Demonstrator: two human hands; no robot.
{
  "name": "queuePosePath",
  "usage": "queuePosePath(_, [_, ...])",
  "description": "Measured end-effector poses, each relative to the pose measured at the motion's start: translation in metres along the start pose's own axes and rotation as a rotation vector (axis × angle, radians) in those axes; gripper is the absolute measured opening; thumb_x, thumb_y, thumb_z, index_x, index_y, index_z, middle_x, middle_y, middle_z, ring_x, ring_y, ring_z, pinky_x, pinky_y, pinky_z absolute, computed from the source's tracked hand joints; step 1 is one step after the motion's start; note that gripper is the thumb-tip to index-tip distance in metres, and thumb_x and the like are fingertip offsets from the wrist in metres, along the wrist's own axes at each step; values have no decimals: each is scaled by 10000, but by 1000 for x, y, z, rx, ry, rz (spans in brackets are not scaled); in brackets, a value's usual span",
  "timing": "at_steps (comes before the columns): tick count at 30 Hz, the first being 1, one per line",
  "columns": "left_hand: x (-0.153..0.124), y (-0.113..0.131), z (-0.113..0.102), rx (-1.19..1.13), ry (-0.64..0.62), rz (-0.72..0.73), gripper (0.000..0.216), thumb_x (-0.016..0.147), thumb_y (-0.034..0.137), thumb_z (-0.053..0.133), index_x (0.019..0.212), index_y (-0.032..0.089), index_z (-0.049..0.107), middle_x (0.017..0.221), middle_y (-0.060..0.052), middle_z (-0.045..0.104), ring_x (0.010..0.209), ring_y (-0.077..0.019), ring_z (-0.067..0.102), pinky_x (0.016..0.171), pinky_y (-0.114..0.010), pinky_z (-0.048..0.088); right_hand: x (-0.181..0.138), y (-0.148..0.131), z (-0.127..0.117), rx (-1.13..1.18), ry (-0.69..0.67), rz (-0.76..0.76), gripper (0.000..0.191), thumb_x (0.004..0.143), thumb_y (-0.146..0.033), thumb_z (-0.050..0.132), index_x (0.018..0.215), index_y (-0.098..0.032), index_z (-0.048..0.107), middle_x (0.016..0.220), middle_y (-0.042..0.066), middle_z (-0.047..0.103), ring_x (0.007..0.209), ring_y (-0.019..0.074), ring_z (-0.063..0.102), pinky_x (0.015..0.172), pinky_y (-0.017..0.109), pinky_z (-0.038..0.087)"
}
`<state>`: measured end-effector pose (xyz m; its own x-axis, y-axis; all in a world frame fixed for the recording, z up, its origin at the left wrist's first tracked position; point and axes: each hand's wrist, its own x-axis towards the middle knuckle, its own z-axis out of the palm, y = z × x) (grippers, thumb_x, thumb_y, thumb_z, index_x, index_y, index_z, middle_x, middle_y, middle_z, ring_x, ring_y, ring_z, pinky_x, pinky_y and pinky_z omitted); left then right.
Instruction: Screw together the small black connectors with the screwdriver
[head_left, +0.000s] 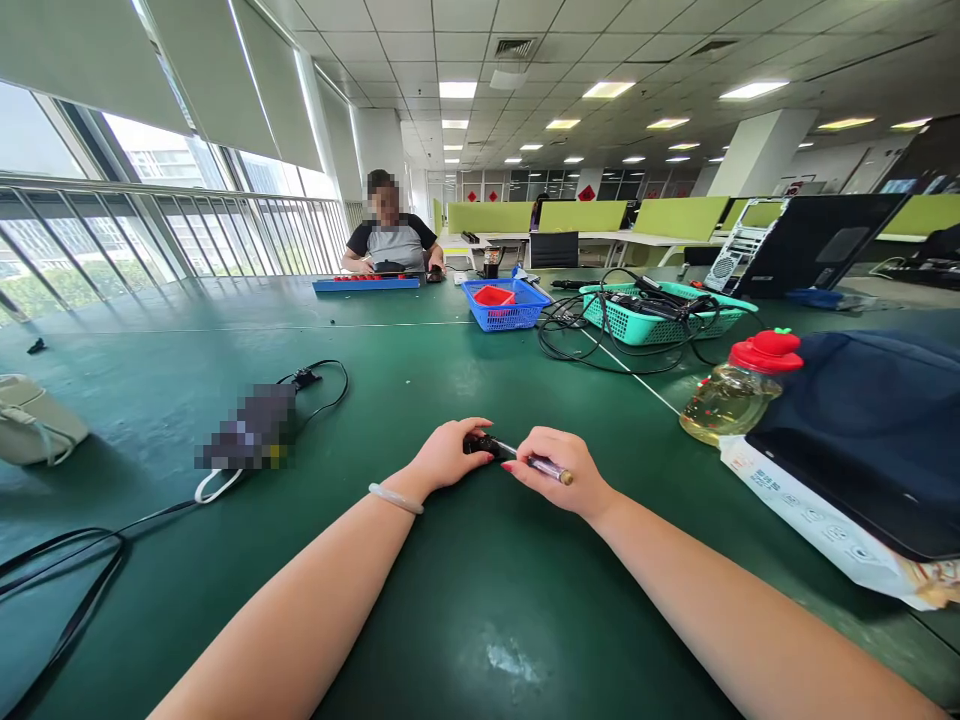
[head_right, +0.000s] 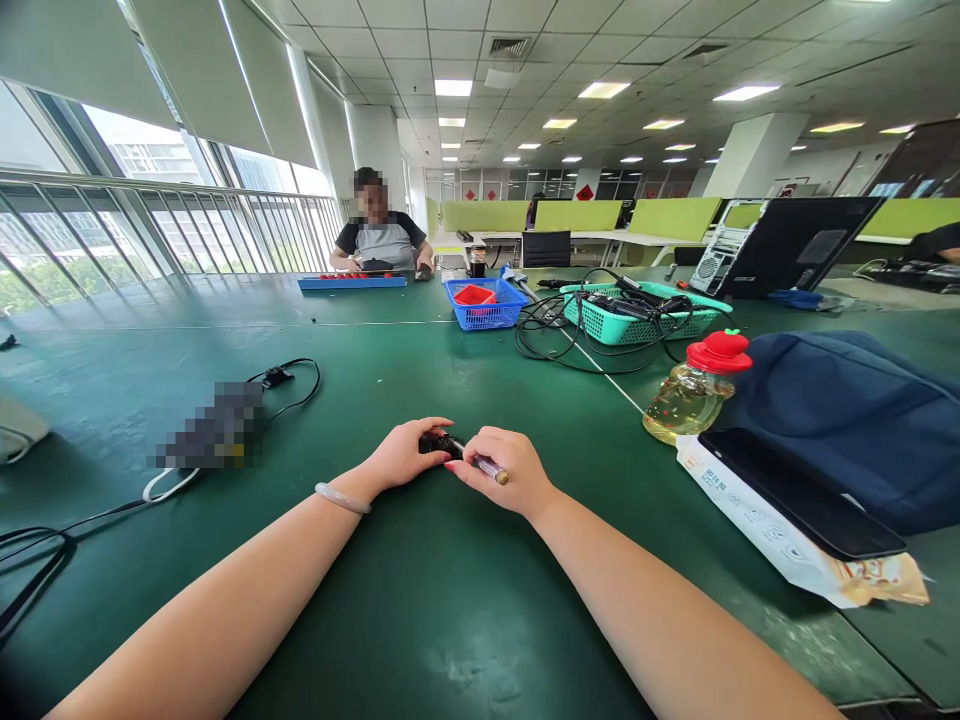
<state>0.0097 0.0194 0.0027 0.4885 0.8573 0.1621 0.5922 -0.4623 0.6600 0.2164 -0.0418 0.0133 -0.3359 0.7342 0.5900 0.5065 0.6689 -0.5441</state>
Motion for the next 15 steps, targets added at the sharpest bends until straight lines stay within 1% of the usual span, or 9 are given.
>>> queuePosePath(4, [-1, 0, 0, 64, -18, 69, 424, 783, 298, 677, 1198, 210, 665, 1170, -68, 715, 1055, -241, 655, 972, -374, 503, 0, -7, 2, -110, -112, -163, 365, 876, -483, 589, 628, -216, 596, 597, 12, 541, 537, 116, 445, 561, 261, 331])
queuePosePath(6, [-1, 1, -1, 90, -13, 86, 406, 790, 281, 663, 1190, 212, 675, 1187, -64, 712, 1076, -247, 646, 985, -375, 496, 1, -9, 5, -180, -141, -233, 364, 892, -463, 577, 629, -213, 601, 585, 8, 527, 533, 113, 430, 551, 259, 310])
queuePosePath(10, [-1, 2, -1, 115, -12, 81, 407, 795, 264, 652, 1199, 222, 674, 1196, -48, 712, 1096, -249, 640, 993, -367, 493, 0, -8, 8, -285, -146, -295, 364, 920, -424, 549, 633, -205, 603, 579, 4, 510, 527, 108, 419, 544, 255, 286])
queuePosePath(15, [0, 0, 0, 128, -11, 76, 394, 802, 290, 654, 1192, 245, 679, 1191, -19, 716, 1086, -238, 645, 989, -350, 497, -1, -6, 6, -306, -92, -325, 342, 926, -405, 552, 663, -192, 596, 603, -4, 534, 539, 99, 430, 553, 240, 288])
